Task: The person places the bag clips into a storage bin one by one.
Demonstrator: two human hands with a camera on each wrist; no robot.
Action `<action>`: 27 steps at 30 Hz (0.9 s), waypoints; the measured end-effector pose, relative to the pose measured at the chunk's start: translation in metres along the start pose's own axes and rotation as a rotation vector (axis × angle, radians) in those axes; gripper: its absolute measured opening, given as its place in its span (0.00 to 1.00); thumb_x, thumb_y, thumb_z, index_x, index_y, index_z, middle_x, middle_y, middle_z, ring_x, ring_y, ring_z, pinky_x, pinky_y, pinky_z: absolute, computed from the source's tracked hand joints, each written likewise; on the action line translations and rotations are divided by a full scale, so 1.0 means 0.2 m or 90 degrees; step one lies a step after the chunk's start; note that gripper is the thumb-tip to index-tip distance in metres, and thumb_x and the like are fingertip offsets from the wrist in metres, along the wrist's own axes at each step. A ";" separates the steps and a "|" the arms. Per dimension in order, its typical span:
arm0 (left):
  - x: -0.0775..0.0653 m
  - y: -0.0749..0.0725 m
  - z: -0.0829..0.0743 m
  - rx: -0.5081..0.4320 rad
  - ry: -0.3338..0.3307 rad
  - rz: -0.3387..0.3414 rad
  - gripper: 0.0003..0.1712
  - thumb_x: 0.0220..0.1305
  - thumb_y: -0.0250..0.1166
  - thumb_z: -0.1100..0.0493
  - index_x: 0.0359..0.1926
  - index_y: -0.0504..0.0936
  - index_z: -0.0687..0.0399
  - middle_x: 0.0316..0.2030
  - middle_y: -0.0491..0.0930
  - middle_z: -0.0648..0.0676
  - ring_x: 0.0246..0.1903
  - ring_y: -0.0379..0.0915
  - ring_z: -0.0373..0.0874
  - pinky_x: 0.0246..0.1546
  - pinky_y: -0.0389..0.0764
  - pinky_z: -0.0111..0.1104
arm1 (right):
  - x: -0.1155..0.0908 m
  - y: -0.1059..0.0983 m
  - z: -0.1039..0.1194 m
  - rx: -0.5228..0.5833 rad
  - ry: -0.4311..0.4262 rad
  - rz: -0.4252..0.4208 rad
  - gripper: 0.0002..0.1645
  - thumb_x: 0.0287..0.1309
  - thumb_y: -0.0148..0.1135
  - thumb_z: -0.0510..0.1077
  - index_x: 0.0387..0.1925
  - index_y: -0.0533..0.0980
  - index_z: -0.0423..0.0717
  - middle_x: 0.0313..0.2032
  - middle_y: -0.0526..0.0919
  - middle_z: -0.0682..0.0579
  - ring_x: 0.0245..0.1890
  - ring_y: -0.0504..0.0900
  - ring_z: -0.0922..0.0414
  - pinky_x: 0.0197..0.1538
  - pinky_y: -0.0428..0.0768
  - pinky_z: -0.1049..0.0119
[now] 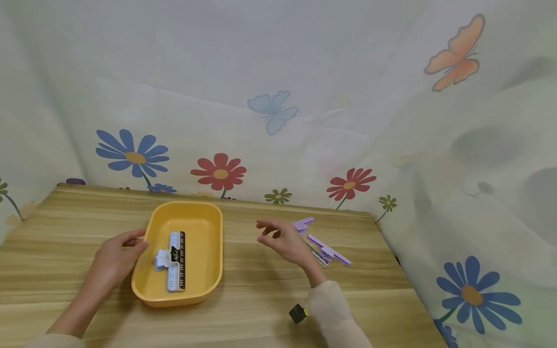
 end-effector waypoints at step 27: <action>0.02 0.02 0.02 0.012 -0.013 0.007 0.32 0.68 0.52 0.46 0.63 0.66 0.67 0.48 0.73 0.66 0.42 0.67 0.54 0.32 0.69 0.36 | -0.21 -0.26 -0.28 -0.055 0.040 -0.039 0.20 0.57 0.63 0.39 0.53 0.75 0.46 0.45 0.80 0.49 0.40 0.79 0.53 0.39 0.77 0.59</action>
Point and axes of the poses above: each hand's wrist, its own x-axis towards the middle knuckle, its own y-axis out of the palm, z = x × y, the point moved 10 cm from there along x, towards the middle knuckle
